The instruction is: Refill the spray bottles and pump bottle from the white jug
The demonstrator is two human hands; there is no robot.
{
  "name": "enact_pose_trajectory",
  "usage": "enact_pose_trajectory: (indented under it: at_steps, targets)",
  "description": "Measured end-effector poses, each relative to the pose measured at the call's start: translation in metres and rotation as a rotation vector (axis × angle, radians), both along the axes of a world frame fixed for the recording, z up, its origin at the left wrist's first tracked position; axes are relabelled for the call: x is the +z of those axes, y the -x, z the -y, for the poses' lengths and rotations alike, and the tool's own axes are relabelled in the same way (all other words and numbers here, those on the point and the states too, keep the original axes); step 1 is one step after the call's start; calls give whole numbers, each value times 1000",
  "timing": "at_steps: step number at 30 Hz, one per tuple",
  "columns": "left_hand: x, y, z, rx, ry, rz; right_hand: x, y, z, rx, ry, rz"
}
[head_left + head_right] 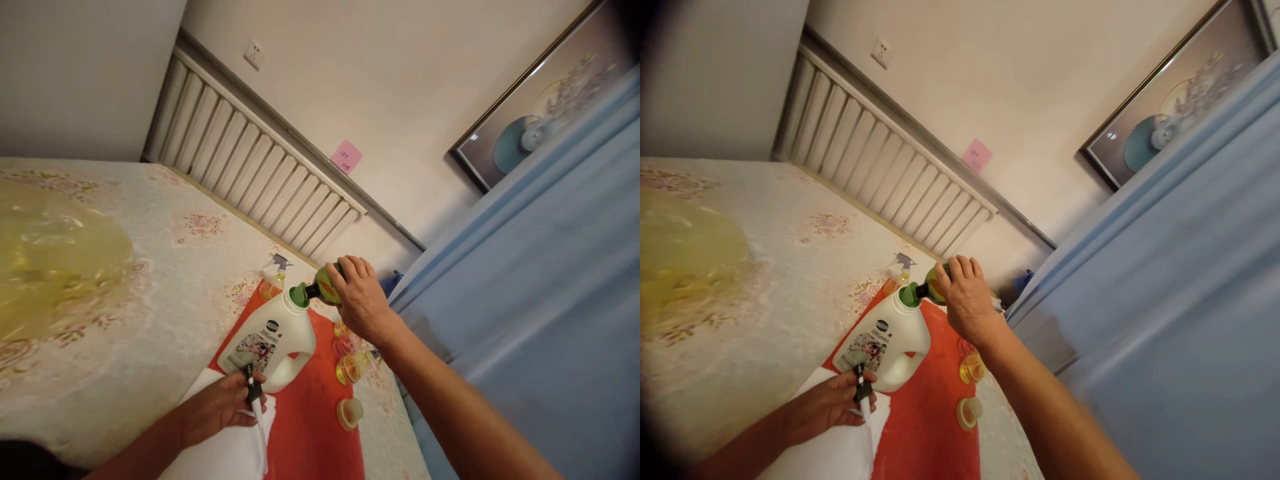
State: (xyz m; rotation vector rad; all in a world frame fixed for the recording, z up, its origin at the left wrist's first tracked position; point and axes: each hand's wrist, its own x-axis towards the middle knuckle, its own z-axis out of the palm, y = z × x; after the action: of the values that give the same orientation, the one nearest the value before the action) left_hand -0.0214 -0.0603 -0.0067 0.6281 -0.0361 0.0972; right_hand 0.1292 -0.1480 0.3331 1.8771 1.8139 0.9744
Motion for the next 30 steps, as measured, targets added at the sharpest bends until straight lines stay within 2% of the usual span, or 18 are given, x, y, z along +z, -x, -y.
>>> enact_pose_trajectory:
  at_steps: [8,30]
  targets:
    - [0,0,-1,-11,-7,3,3,7,-2,12,37,43]
    - [1,1,0,-9,-19,-12,-3,8,-5,73,36,101]
